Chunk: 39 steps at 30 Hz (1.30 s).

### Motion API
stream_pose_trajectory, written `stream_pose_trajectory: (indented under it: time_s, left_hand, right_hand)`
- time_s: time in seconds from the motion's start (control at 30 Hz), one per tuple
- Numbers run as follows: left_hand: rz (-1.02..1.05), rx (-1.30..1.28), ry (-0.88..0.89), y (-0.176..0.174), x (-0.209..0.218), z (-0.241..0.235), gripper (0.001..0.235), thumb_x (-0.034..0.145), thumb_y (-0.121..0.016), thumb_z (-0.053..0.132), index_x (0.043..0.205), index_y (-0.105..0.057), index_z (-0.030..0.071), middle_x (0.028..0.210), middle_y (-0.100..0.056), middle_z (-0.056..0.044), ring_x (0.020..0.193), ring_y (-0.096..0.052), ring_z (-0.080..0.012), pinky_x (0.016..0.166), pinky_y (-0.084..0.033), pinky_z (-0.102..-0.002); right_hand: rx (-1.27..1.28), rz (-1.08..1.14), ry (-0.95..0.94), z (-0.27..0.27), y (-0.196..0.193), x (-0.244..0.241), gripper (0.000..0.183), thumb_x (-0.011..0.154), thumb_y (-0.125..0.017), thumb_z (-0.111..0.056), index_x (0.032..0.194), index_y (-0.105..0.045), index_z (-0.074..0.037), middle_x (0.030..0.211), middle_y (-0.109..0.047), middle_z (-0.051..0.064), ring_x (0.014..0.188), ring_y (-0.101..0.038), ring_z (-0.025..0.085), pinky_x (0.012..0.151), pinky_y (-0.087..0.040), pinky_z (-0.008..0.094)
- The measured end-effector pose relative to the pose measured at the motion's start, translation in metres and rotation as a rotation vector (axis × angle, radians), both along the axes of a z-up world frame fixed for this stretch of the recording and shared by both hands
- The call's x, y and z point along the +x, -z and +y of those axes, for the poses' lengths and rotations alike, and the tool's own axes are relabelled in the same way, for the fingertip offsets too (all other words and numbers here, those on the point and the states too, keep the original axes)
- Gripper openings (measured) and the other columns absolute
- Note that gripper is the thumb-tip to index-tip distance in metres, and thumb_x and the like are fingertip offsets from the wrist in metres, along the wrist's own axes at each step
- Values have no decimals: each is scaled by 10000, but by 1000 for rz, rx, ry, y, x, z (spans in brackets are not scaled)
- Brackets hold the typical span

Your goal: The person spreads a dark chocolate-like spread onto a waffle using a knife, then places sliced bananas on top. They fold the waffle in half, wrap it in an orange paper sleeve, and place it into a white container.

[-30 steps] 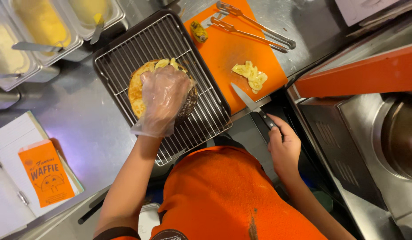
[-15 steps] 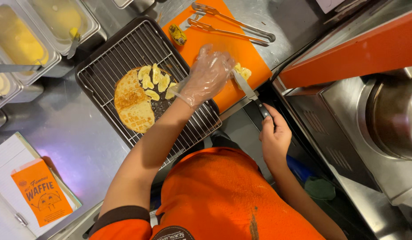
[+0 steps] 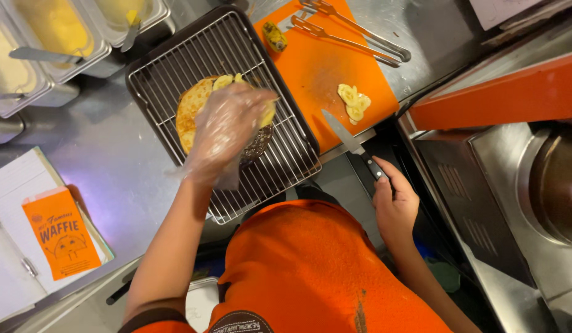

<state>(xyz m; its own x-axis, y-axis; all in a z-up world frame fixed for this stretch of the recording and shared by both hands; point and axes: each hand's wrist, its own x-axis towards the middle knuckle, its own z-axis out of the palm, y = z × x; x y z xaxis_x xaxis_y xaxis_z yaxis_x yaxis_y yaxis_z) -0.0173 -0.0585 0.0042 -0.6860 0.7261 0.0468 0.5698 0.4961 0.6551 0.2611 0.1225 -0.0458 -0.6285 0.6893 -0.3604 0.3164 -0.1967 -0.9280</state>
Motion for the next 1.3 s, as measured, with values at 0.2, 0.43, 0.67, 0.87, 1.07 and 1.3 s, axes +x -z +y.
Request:
stream_pose_trajectory:
  time_s: [0.2, 0.43, 0.67, 0.87, 1.07, 1.3]
  left_hand:
    - [-380, -128, -249, -15, 22, -19, 188, 905, -669, 303, 1016, -780, 200, 986, -748, 4, 877, -703, -210, 848, -563, -405]
    - [439, 14, 60, 12, 17, -16, 135, 954, -794, 82, 1074, -737, 106, 944, -684, -75, 955, -660, -241, 937, -415, -425]
    - [810, 63, 146, 3, 23, -10, 313, 992, -774, 40, 1284, -678, 100, 1282, -697, -44, 1290, -615, -265, 1201, -340, -479]
    - [428, -86, 419, 51, 9, 96, 454, 912, -629, -54, 1330, -661, 122, 1240, -705, -71, 1175, -643, -235, 1145, -333, -545]
    - [604, 16, 606, 84, 8, 136, 367, 827, -631, 50, 1184, -696, 108, 1076, -702, -88, 1082, -657, -267, 1107, -360, -561]
    - [648, 60, 619, 86, 6, 140, 91, 874, -641, 71, 951, -685, 92, 909, -647, -83, 937, -644, -267, 1081, -410, -481]
  right_hand:
    - [40, 33, -141, -7, -1, -15, 335, 1042, -485, -40, 1335, -648, -36, 709, -465, -83, 570, -375, -3, 497, -319, 191]
    - [54, -5, -109, -3, 2, -12, 328, 1044, -493, -44, 1330, -653, -38, 713, -478, -81, 565, -383, -5, 495, -329, 189]
    - [-79, -86, 131, -1, 11, 6, 309, 1030, -503, -63, 1283, -680, -51, 707, -472, -77, 530, -371, 2, 464, -334, 196]
    - [-141, -12, 233, -2, 17, -2, 333, 1021, -481, -52, 1307, -647, -11, 734, -504, -70, 517, -362, 0, 450, -323, 200]
    - [-178, 76, 279, -4, 23, -12, 335, 1031, -478, -50, 1317, -644, 2, 730, -482, -61, 510, -348, 3, 444, -303, 197]
    - [-106, 27, 268, -1, 21, 5, 340, 1037, -478, -61, 1335, -632, -5, 749, -496, -58, 529, -363, -1, 459, -329, 193]
